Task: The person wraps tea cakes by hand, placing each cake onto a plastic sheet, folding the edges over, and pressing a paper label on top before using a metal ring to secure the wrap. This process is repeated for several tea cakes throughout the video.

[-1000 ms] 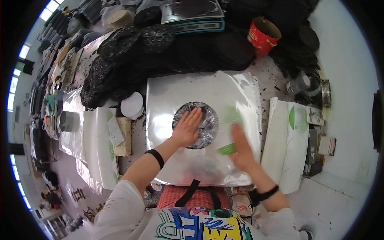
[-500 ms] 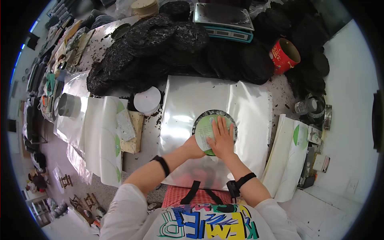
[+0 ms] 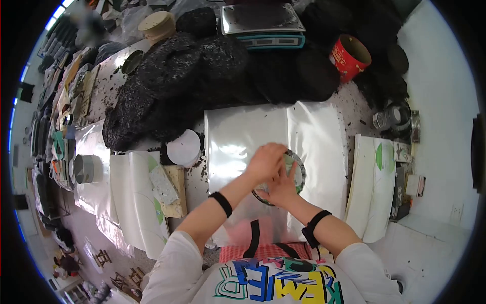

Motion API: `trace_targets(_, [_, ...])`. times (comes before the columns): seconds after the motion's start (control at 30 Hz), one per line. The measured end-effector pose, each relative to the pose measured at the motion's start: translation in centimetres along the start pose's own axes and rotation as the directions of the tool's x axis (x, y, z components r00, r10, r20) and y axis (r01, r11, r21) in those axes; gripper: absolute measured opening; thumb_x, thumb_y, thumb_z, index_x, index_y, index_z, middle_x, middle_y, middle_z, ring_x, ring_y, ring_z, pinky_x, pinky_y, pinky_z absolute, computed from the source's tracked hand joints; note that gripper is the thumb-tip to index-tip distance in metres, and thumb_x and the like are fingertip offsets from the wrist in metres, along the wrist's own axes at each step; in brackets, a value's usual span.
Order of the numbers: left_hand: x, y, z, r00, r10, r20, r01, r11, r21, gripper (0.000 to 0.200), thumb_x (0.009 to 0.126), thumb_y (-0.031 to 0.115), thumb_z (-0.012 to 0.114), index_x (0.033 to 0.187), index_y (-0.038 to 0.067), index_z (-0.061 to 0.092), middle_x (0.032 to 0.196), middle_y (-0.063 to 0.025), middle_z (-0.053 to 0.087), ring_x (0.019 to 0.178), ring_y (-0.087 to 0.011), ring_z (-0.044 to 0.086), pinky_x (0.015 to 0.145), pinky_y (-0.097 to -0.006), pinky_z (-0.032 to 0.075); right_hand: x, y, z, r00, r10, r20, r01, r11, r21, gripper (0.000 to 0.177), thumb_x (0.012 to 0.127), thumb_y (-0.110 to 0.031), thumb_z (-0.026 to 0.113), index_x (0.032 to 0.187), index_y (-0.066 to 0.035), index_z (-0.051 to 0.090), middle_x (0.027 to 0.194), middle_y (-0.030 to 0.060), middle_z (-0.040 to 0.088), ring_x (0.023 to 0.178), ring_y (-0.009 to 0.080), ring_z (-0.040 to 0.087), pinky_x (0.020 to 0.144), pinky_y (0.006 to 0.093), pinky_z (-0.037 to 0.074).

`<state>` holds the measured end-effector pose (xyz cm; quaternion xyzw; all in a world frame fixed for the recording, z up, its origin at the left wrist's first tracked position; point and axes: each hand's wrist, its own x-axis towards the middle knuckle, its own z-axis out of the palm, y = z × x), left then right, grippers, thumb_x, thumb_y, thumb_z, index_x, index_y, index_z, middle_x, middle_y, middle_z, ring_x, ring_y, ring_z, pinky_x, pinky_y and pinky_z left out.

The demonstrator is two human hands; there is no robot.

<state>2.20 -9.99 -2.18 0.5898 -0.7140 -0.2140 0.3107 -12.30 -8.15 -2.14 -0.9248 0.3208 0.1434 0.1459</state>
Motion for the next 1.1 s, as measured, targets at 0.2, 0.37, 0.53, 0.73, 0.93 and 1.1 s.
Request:
trace_targets(0.2, [3.0, 0.2, 1.9, 0.971, -0.191, 0.146, 0.167, 0.973, 0.16, 0.022, 0.083, 0.014, 0.058, 0.1, 0.004, 0.067, 0.095, -0.013, 0.065, 0.093, -0.0311, 0.06, 0.081, -0.0397, 0.049, -0.6, 0.1, 1.1, 0.964, -0.044, -0.262, 0.062, 0.996, 0.061, 0.082, 0.083, -0.063, 0.052, 0.142, -0.007, 0.039, 0.147, 0.016, 0.031, 0.14, 0.0441, 0.015, 0.103, 0.0766, 0.002])
trace_targets(0.37, [2.8, 3.5, 0.2, 0.971, -0.236, 0.034, 0.216, 0.931, 0.295, 0.01, 0.079, 0.013, 0.061, 0.08, 0.009, 0.07, 0.083, -0.0062, 0.064, 0.087, -0.0266, 0.061, 0.074, -0.0398, 0.051, -1.2, -0.4, 2.2, 0.941, -0.051, -0.335, 0.061, 0.998, 0.021, 0.083, 0.081, -0.063, 0.054, 0.141, -0.008, 0.04, 0.147, 0.0149, 0.032, 0.14, 0.0421, 0.016, 0.104, 0.0755, 0.004])
trace_targets(0.53, [-0.5, 7.2, -1.5, 0.998, -0.057, 0.02, 0.045, 0.93, 0.366, 0.007, 0.075, 0.015, 0.061, 0.078, 0.014, 0.068, 0.08, -0.0038, 0.063, 0.084, -0.0247, 0.062, 0.069, -0.0376, 0.052, -2.4, -0.5, 1.5, 0.983, -0.023, -0.183, 0.048, 0.99, 0.136, 0.084, 0.081, -0.064, 0.052, 0.145, -0.011, 0.037, 0.151, 0.0121, 0.028, 0.144, 0.0363, 0.011, 0.108, 0.0703, 0.005])
trace_targets(0.73, [-5.7, 15.2, -4.8, 0.967, 0.253, 0.014, -0.245, 0.916, 0.317, 0.013, 0.075, 0.015, 0.058, 0.084, 0.015, 0.068, 0.092, -0.0049, 0.065, 0.076, -0.0232, 0.065, 0.06, -0.0355, 0.053, -0.8, -0.5, 1.4, 0.939, 0.074, -0.335, -0.13, 0.981, -0.146, 0.069, 0.087, -0.045, 0.047, 0.147, -0.014, 0.032, 0.156, 0.0148, 0.019, 0.144, 0.0413, 0.01, 0.109, 0.0674, 0.008])
trace_targets(0.93, [-14.1, 10.6, -10.2, 0.806, -0.487, -0.336, 0.501, 0.864, -0.05, 0.012, 0.079, 0.015, 0.071, 0.088, 0.008, 0.074, 0.081, -0.0097, 0.071, 0.076, -0.026, 0.068, 0.068, -0.0329, 0.054, -12.8, -3.8, -10.1, 0.807, -0.182, -0.562, 0.558, 0.544, 0.626, 0.024, 0.082, -0.027, 0.066, 0.094, -0.007, 0.069, 0.089, 0.0114, 0.069, 0.08, 0.0319, 0.066, 0.072, 0.0405, 0.052])
trace_targets(1.1, [-20.2, 7.5, -7.4, 0.664, -0.706, -0.246, 0.7, 0.703, -0.128, 0.017, 0.08, 0.021, 0.072, 0.09, 0.007, 0.074, 0.081, -0.0118, 0.071, 0.074, -0.0234, 0.07, 0.071, -0.032, 0.054, -5.8, 8.3, -4.2, 0.776, 0.486, -0.401, 0.146, 0.481, 0.864, 0.053, 0.084, -0.022, 0.067, 0.13, -0.006, 0.047, 0.124, 0.0121, 0.058, 0.114, 0.0248, 0.057, 0.089, 0.0361, 0.046])
